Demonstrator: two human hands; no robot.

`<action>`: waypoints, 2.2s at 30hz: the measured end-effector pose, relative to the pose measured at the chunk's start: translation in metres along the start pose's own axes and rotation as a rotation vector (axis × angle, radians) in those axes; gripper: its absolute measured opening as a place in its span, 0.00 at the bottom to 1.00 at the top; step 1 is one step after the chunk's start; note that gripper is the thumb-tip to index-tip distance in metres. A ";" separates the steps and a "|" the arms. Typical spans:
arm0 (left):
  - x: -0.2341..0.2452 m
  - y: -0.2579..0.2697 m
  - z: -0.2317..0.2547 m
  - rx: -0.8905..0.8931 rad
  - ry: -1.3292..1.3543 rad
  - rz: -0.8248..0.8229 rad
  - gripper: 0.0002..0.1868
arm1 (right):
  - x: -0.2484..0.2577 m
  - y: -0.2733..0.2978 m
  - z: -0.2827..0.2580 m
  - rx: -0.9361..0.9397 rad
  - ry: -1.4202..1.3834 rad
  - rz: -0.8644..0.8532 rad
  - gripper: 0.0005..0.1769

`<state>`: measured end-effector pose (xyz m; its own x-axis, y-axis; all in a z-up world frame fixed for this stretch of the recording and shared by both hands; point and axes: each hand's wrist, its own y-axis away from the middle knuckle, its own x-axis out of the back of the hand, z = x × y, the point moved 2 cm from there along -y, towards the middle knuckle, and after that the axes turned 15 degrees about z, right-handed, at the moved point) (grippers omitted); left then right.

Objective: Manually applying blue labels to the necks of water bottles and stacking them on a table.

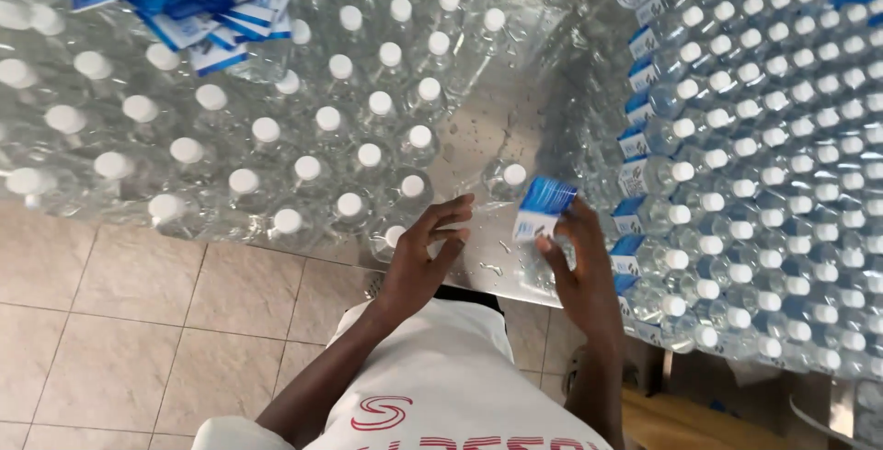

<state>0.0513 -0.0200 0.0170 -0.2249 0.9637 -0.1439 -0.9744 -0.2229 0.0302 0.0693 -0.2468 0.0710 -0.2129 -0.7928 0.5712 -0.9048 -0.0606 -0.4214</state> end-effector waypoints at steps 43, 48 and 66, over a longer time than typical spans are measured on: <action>-0.087 -0.093 -0.103 -0.226 -0.594 -0.002 0.24 | -0.059 -0.040 0.086 0.363 0.175 0.138 0.10; -0.083 -0.094 -0.048 0.041 -0.639 -0.208 0.37 | -0.067 -0.038 0.123 0.092 0.202 -0.023 0.15; -0.103 -0.090 -0.103 -0.393 -0.751 -0.049 0.28 | -0.078 -0.037 0.115 -0.019 0.200 -0.080 0.27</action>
<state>0.1623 -0.1147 -0.0731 -0.2603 0.7842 0.5632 -0.9425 -0.0798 -0.3245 0.1618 -0.2526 -0.0395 -0.2074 -0.6500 0.7311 -0.9282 -0.1053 -0.3569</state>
